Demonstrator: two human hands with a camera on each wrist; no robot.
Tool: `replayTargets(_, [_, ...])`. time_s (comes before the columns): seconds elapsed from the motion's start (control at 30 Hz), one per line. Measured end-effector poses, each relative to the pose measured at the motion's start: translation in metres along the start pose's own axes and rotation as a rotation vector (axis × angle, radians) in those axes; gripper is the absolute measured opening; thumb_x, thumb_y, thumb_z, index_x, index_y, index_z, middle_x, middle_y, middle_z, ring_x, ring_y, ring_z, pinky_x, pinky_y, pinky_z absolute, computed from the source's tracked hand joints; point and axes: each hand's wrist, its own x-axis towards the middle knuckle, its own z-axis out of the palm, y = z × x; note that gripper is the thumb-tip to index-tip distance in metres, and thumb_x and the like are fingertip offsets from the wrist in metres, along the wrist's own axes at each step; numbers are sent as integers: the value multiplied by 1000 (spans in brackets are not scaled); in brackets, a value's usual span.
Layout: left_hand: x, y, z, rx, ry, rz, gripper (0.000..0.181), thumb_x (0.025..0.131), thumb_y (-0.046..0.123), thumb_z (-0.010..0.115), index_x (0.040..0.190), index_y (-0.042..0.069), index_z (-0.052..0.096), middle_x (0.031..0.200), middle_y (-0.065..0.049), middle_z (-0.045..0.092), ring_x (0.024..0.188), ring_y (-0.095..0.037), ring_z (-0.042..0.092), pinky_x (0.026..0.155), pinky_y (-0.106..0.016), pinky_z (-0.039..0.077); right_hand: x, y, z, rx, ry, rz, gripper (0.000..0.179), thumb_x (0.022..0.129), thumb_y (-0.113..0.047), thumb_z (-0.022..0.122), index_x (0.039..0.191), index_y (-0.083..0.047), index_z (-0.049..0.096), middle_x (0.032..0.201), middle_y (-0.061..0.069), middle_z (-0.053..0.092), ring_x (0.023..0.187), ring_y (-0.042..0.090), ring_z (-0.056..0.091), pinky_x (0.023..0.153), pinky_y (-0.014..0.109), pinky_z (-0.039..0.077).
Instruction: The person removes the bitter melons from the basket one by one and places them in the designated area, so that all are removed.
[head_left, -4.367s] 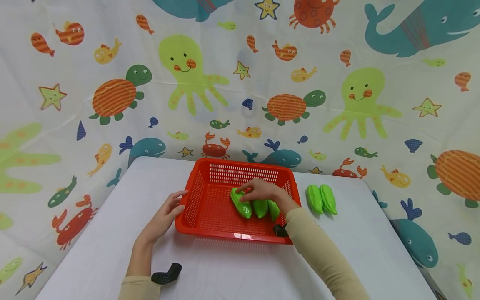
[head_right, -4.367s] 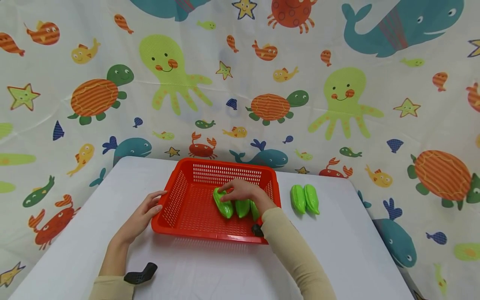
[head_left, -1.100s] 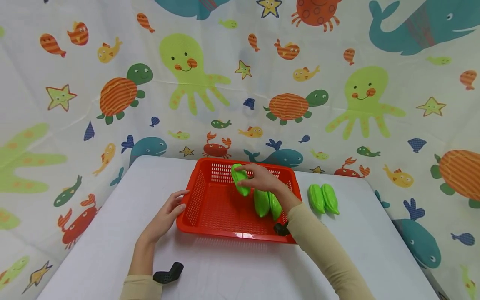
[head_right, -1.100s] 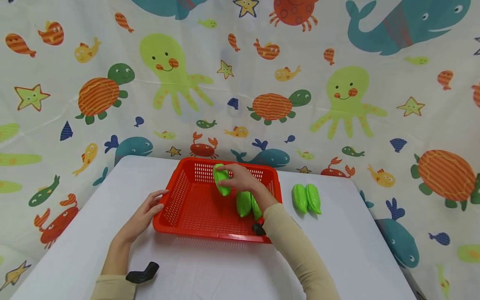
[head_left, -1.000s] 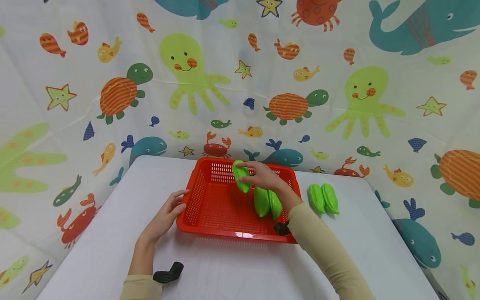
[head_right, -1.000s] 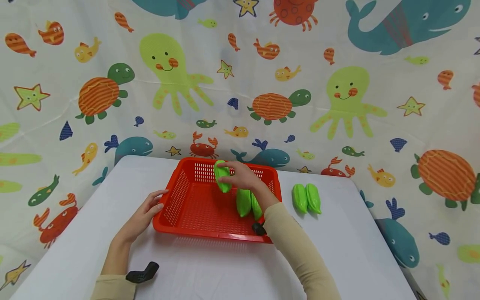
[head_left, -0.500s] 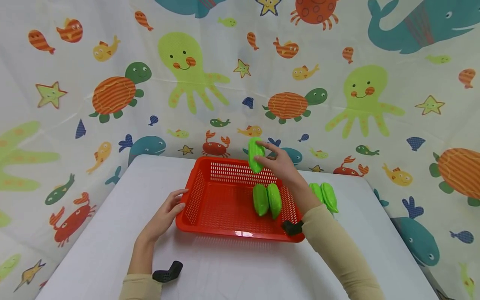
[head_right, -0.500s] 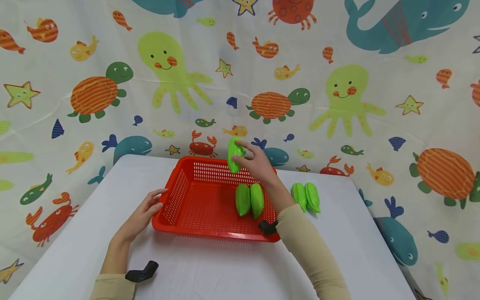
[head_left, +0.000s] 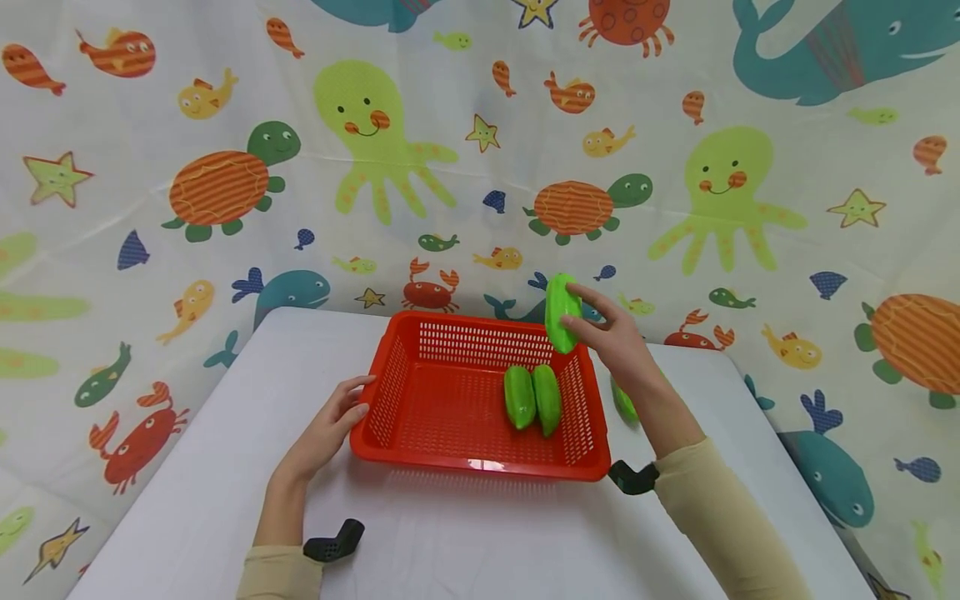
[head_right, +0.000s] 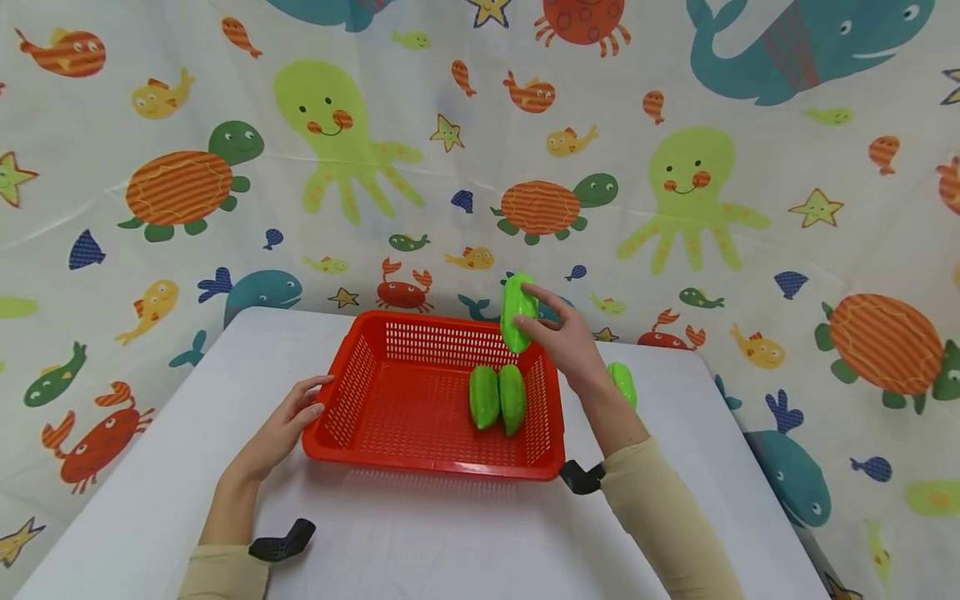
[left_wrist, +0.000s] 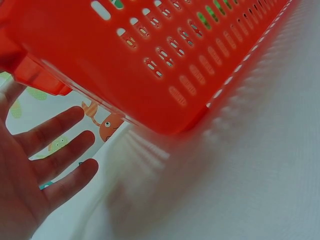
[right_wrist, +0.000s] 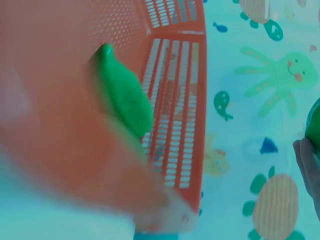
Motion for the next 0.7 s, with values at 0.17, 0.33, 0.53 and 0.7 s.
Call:
replayTargets(0.17, [0, -2, 0, 0, 0, 12, 49, 102, 30, 51, 147, 22, 34, 144, -20, 39, 127, -39, 43, 91, -38, 53, -13, 13, -19, -14, 26, 32, 61, 93, -41, 65, 148, -31, 41, 150, 2, 36, 114, 18, 61, 108, 48, 37])
replayTargets(0.33, [0, 0, -1, 24, -3, 11, 49, 101, 30, 52, 147, 21, 36, 141, -20, 42, 126, -39, 44, 92, -43, 53, -24, 25, -39, -46, 82, 88, 63, 93, -45, 64, 149, -33, 39, 145, 7, 39, 109, 20, 57, 95, 31, 48])
replayTargets(0.53, [-1, 7, -3, 90, 11, 10, 50, 99, 32, 57, 145, 21, 41, 142, -18, 44, 129, -40, 42, 91, -52, 52, -33, 46, -68, -103, 160, 161, 65, 92, -50, 61, 151, -36, 36, 156, 5, 26, 121, 22, 45, 88, 22, 51])
replayTargets(0.7, [-2, 10, -5, 115, 13, 21, 51, 98, 31, 58, 145, 20, 42, 145, -14, 43, 131, -37, 39, 94, -54, 49, -42, 72, -92, -35, 195, 181, 69, 93, -47, 61, 153, -31, 31, 161, 10, 16, 129, 17, 39, 89, 14, 47])
